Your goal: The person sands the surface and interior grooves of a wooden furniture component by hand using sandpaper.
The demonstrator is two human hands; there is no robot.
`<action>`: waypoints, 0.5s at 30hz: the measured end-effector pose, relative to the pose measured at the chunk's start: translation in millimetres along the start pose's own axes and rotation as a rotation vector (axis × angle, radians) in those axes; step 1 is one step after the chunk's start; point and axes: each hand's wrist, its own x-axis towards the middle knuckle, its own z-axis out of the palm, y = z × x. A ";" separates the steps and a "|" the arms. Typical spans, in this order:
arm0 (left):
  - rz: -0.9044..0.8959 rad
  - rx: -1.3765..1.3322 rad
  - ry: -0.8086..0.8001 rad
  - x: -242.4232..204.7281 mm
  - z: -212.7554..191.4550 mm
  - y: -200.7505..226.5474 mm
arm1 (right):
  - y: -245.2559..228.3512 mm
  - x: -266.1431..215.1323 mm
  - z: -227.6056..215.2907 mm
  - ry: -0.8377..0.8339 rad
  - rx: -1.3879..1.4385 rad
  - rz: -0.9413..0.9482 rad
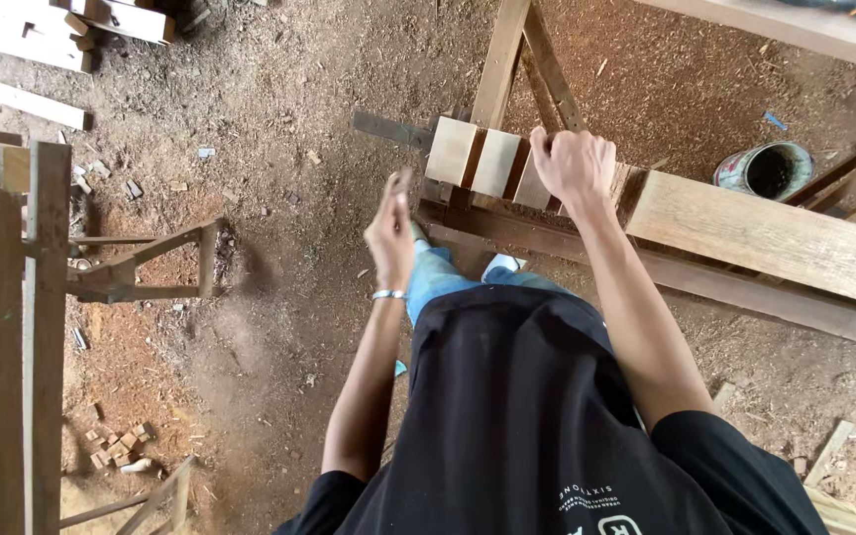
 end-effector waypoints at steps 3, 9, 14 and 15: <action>-0.099 0.174 -0.071 -9.8 31.9 21.7 | 0.8 0.1 -0.7 0.006 0.020 0.021; 0.484 -0.146 0.245 -9.8 40.2 14.9 | 6.2 5.0 4.6 0.004 0.085 0.027; -0.017 -0.281 0.061 20.0 38.4 -8.9 | 10.7 6.1 12.2 0.011 -0.014 -0.020; -0.100 -0.244 0.042 22.0 38.3 -15.1 | 10.2 6.6 11.6 0.020 -0.014 -0.034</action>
